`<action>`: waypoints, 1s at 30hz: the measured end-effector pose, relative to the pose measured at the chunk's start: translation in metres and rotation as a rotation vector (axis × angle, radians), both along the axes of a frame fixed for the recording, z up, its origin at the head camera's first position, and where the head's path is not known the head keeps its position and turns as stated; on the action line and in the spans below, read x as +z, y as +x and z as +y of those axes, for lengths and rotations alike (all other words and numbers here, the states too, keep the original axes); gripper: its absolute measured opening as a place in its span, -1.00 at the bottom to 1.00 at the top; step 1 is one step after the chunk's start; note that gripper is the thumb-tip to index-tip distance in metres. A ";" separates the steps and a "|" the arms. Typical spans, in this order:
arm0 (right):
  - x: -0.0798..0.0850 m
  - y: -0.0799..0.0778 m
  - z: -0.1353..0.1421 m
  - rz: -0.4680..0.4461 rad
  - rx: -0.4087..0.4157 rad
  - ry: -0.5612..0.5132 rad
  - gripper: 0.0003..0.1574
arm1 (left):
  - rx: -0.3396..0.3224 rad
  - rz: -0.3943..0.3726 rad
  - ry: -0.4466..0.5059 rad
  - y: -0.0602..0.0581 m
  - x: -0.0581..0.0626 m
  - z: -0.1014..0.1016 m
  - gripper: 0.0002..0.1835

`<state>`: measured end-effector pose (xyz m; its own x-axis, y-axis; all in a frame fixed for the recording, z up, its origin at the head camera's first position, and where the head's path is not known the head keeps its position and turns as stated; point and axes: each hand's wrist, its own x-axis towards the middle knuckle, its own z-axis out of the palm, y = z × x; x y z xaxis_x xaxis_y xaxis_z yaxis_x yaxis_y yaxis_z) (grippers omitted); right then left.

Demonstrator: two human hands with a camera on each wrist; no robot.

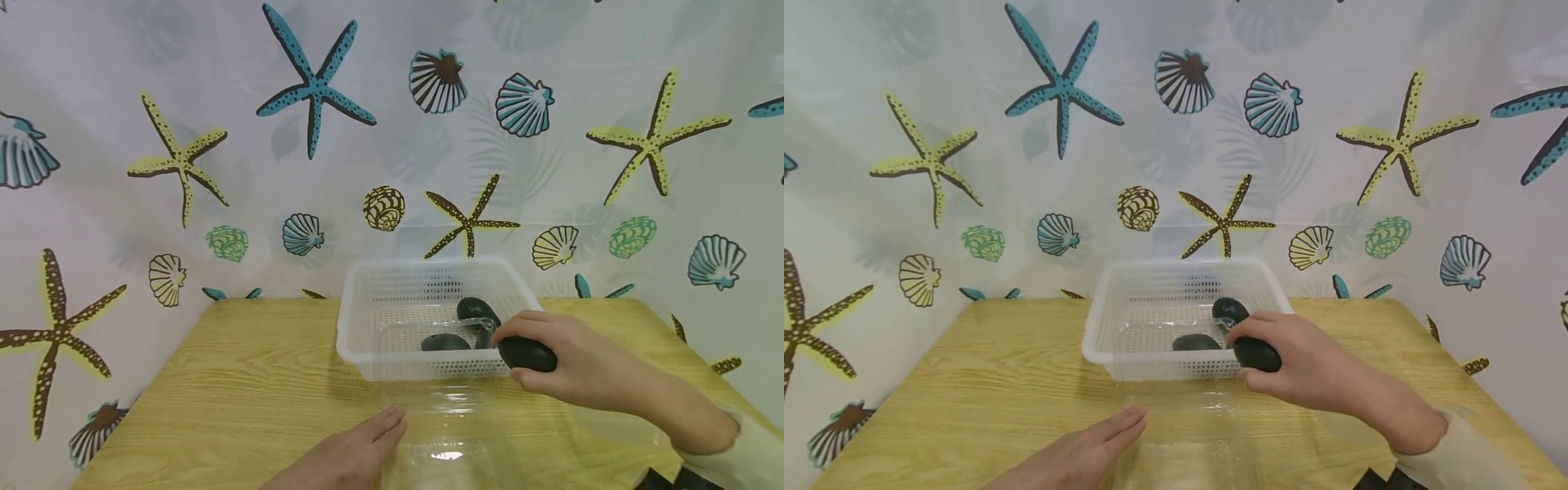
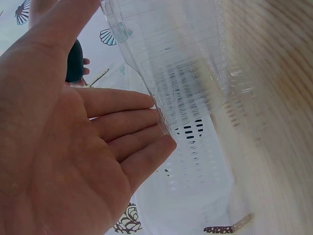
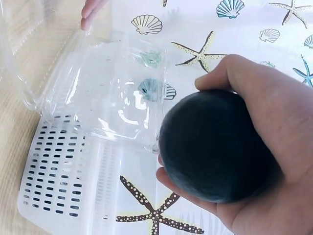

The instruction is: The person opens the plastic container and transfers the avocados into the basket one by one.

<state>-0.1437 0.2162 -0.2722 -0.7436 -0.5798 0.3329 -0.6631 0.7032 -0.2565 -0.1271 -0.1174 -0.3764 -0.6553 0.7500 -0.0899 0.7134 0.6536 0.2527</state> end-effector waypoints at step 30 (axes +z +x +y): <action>0.016 -0.068 0.007 0.022 -0.250 -0.010 -0.59 | 0.008 -0.012 0.006 0.000 0.000 -0.002 0.00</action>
